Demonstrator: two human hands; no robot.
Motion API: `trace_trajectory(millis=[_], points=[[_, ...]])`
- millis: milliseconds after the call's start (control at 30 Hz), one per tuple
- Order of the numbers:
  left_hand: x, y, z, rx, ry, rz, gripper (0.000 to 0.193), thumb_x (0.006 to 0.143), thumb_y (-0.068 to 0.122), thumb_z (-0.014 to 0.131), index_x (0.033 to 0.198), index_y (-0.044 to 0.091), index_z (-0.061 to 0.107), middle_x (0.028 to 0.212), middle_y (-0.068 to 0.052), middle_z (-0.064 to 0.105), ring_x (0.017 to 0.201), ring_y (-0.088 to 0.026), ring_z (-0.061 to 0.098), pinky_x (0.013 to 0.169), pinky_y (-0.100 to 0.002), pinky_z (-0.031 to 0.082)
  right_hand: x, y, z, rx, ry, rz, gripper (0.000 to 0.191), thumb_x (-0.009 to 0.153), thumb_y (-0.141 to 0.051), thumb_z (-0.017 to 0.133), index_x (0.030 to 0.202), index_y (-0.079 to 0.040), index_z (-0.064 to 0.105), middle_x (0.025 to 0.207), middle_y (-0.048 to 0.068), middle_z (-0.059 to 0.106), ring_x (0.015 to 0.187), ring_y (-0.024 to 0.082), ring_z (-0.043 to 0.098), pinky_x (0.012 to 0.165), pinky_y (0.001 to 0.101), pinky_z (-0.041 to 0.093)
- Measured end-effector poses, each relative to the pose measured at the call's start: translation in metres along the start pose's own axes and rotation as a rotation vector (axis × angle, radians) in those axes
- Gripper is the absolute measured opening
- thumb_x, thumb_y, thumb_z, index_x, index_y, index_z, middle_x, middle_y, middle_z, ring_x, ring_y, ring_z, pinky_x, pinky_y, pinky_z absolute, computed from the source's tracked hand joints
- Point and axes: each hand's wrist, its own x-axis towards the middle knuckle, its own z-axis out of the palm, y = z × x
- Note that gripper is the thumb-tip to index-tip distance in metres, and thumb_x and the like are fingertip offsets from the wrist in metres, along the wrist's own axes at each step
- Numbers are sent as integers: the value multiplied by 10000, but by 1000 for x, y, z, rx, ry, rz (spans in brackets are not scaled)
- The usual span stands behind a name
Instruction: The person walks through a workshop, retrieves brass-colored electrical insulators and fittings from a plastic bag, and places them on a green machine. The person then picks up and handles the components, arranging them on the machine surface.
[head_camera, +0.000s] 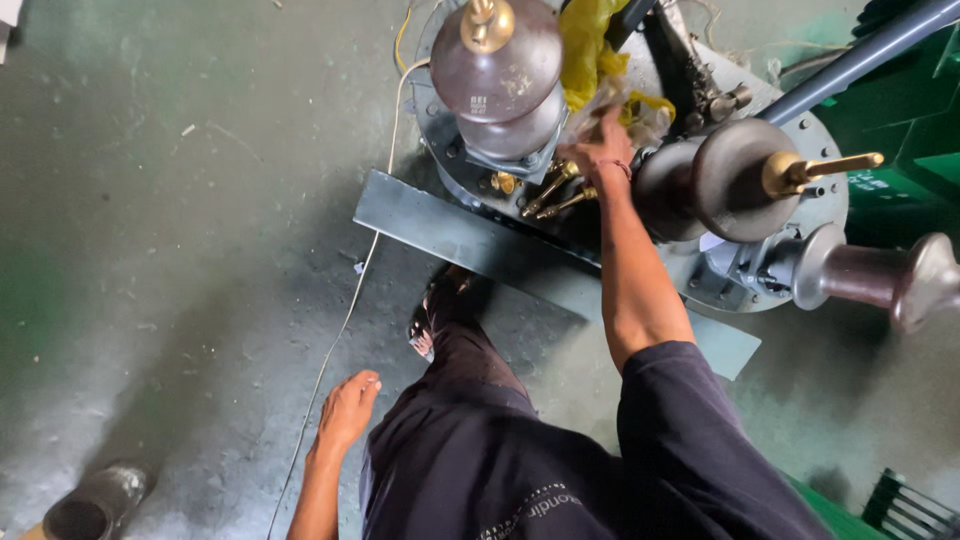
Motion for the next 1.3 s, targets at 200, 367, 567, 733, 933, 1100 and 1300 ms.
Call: trace_trajectory(millis=[200,367,567,733,933,1100,1300], points=[[14,-4,-6,-1,-22,-52,294,951,271,623,1158,80,703,1089,-176,755,1027,-389,713,861,-460,559,22,-17,1,-333,-221,-256,880,671,-270,944,1376,-121,438,933,131,748,908,401,710,753,504,526],[19,-6,-11,-25,-2,-65,308,957,277,618,1178,78,701,1109,-183,751,1032,-393,710,868,-457,558,38,-25,-8,-371,-213,-265,813,666,-302,946,1313,-106,494,905,134,746,868,397,703,733,500,522],[16,-15,-16,-32,-24,-136,320,957,283,617,1185,75,703,1119,-175,755,1040,-380,720,886,-451,558,21,-9,-4,-206,25,-229,526,760,-340,939,1145,-165,625,980,100,765,919,343,714,799,469,541],[17,-16,-19,-9,-9,-118,327,956,289,617,1191,79,703,1123,-170,755,1048,-378,719,890,-452,558,58,-14,-31,-271,149,170,680,664,-273,908,1180,-119,492,940,173,715,904,395,687,774,499,525],[30,14,-30,-3,7,-4,318,961,269,623,1191,59,692,1129,-177,748,1067,-385,704,893,-462,552,79,-18,-83,-262,590,58,660,768,-203,840,1214,-86,367,833,163,727,806,412,706,713,520,519],[40,81,-61,-70,127,216,264,963,197,622,1158,34,695,1088,-176,728,1019,-402,682,832,-462,538,44,-73,-109,-256,641,86,425,904,-87,707,1237,-187,462,745,58,698,706,271,739,662,427,551],[42,214,-131,-318,319,613,158,976,86,612,1084,1,691,1073,-157,719,1001,-356,695,875,-408,543,-39,-126,-230,-191,872,-726,376,823,-1,843,1054,-173,601,948,148,723,812,245,761,718,314,572]])
